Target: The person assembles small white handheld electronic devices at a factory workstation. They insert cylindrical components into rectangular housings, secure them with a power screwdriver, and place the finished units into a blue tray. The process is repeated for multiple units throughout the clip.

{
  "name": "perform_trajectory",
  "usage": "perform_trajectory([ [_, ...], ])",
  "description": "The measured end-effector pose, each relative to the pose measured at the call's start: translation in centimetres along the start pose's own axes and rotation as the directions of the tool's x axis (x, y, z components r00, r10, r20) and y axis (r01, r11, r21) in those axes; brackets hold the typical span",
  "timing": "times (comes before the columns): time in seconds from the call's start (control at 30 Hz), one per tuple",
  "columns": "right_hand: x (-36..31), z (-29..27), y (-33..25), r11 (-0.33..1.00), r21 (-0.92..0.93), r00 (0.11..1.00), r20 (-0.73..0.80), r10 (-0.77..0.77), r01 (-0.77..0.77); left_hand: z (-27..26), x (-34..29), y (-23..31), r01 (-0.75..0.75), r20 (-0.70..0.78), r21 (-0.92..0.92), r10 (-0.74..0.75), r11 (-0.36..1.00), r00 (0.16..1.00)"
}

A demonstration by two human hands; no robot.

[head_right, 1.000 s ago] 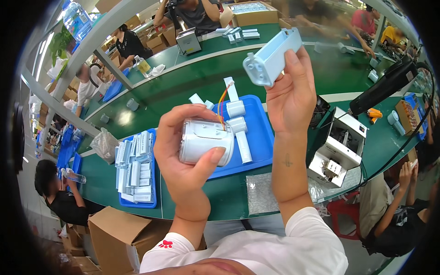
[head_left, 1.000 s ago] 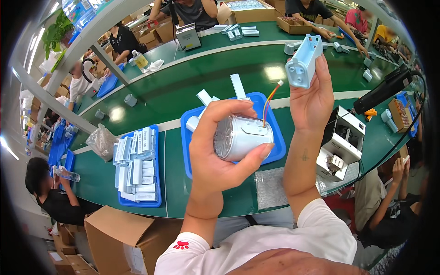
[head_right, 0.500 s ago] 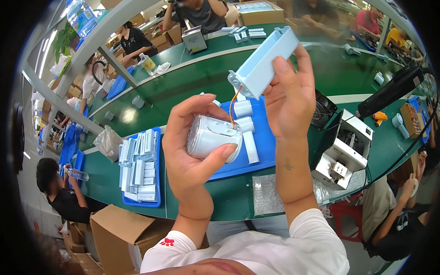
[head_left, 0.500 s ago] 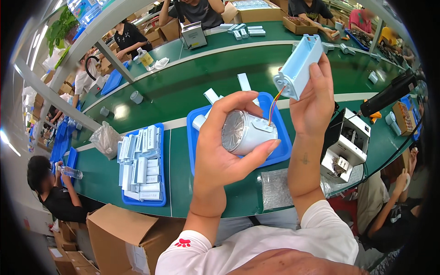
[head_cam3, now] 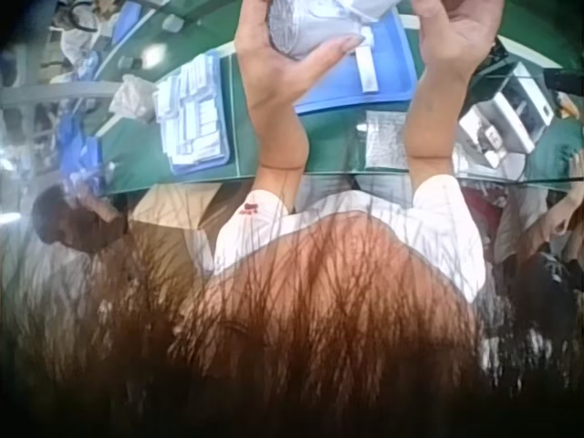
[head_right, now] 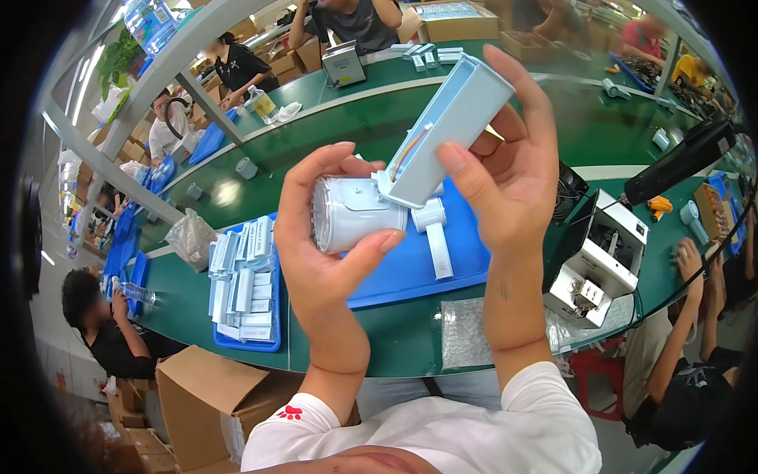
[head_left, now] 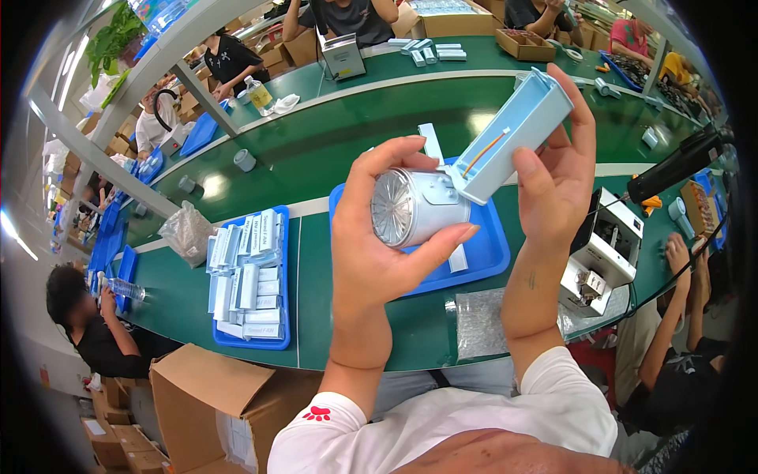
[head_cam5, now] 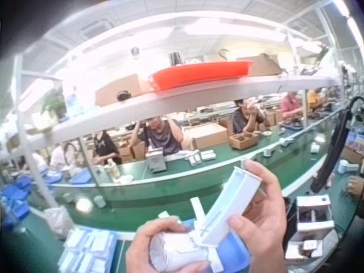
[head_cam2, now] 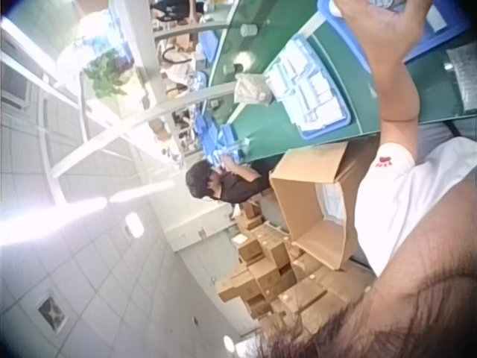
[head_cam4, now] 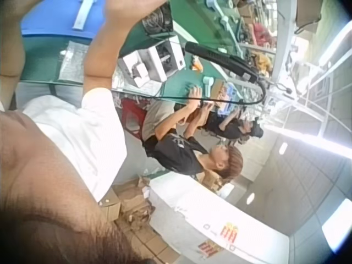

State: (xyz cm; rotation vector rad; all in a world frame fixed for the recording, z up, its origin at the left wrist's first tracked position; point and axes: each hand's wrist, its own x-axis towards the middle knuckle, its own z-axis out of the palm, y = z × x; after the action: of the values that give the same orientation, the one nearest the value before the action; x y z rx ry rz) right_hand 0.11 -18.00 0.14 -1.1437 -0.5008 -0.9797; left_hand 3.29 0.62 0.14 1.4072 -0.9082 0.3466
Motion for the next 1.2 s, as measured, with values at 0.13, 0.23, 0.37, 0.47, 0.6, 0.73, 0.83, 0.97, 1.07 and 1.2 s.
perform_trajectory([
  [0.13, -0.5, 0.9, -0.4, 0.994, -0.089, 0.998, 0.011, -0.068, 0.069, -0.1, 0.3, -1.5, -0.083, -0.022, -0.004, 0.083, 0.997, 0.996],
  [0.23, -0.4, 0.9, 0.0, 0.990, -0.082, 0.992, 0.057, -0.110, 0.115, -0.3, 0.4, -2.7, -0.137, -0.018, -0.023, 0.137, 0.990, 0.990],
  [0.37, -0.8, 1.3, 0.8, 0.997, -0.012, 0.997, 0.013, -0.079, 0.079, 0.3, 0.8, -3.1, -0.173, -0.065, -0.054, 0.169, 0.983, 0.983],
  [0.47, -1.2, 1.6, 0.9, 1.000, 0.010, 1.000, 0.010, -0.012, 0.011, 0.3, 0.5, -3.1, -0.100, -0.073, -0.073, 0.095, 0.992, 0.993],
  [0.6, -1.2, 1.6, 1.0, 0.998, -0.025, 0.999, 0.019, 0.049, -0.049, 0.6, 0.6, -1.9, 0.079, -0.058, -0.342, -0.105, 0.936, 0.993],
  [0.73, -1.2, 1.6, 1.2, 0.999, -0.036, 1.000, 0.015, 0.015, -0.015, 0.4, 0.8, -1.5, 0.131, -0.006, -0.362, -0.142, 0.923, 0.990],
  [0.83, -1.2, 1.8, 1.5, 1.000, -0.020, 1.000, 0.003, -0.019, 0.019, 0.1, 1.0, -1.8, 0.164, 0.081, -0.328, -0.146, 0.930, 0.986],
  [0.97, -1.2, 1.6, 2.0, 1.000, 0.002, 1.000, 0.020, -0.016, 0.016, 0.0, 1.0, -2.5, 0.117, 0.101, -0.258, -0.094, 0.959, 0.990],
  [1.07, -1.7, 1.8, 2.2, 0.998, 0.016, 0.998, 0.019, -0.053, 0.052, 0.3, 0.8, -2.6, 0.011, 0.001, -0.210, -0.011, 0.978, 1.000],
  [1.2, -1.9, 2.0, 1.9, 0.996, 0.014, 0.995, 0.040, -0.086, 0.086, 0.7, 1.2, -3.4, -0.183, -0.104, -0.084, 0.174, 0.979, 0.979],
])
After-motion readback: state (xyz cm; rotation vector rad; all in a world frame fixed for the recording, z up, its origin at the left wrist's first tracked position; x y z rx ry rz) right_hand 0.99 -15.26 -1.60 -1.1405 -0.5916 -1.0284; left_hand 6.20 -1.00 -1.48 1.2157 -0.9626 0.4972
